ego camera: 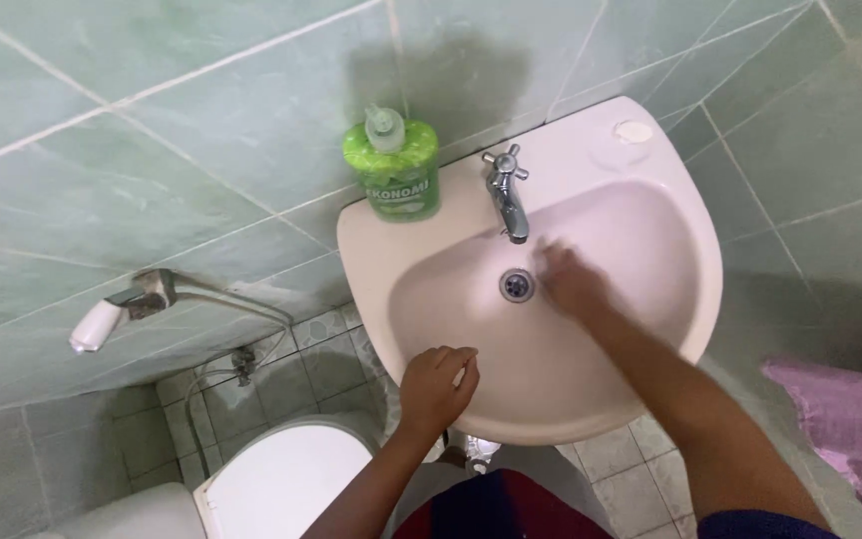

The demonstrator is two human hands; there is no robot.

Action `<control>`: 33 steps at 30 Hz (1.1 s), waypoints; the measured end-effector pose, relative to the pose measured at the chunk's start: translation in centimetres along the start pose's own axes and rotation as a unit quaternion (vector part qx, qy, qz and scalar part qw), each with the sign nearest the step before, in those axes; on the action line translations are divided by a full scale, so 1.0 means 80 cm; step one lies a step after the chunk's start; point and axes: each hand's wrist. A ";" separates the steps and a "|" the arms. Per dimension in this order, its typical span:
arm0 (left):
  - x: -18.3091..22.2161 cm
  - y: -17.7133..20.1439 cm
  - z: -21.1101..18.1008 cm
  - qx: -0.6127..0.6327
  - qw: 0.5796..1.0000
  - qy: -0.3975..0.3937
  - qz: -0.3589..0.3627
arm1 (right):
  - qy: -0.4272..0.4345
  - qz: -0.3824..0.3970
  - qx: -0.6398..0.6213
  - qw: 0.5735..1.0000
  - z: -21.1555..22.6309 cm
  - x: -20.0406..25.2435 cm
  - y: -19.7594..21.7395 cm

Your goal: Cleaning a bathroom sink using soap and a scrubbing sponge.

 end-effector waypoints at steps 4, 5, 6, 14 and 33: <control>-0.005 0.015 -0.011 0.016 1.000 0.005 0.019 | 0.056 -0.084 -0.444 0.890 0.158 0.008 0.022; -0.009 0.017 -0.016 0.019 0.999 0.015 0.023 | 0.082 -0.117 -0.482 0.864 0.176 0.024 0.042; -0.009 0.013 -0.014 0.019 1.000 0.015 0.019 | 0.083 -0.119 -0.479 0.866 0.137 0.015 0.018; -0.006 0.012 -0.011 0.026 0.999 0.023 0.016 | 0.062 -0.379 0.013 0.923 -0.022 -0.084 -0.172; 0.007 0.005 -0.015 0.039 0.998 0.050 -0.013 | -0.121 -0.297 -0.602 0.731 0.195 0.020 0.130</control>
Point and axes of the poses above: each hand's wrist, its own x-axis away from the middle knuckle, its own y-axis out of the back of the hand, z = x × y, and after that the axes turned 5 degrees about y, right-handed
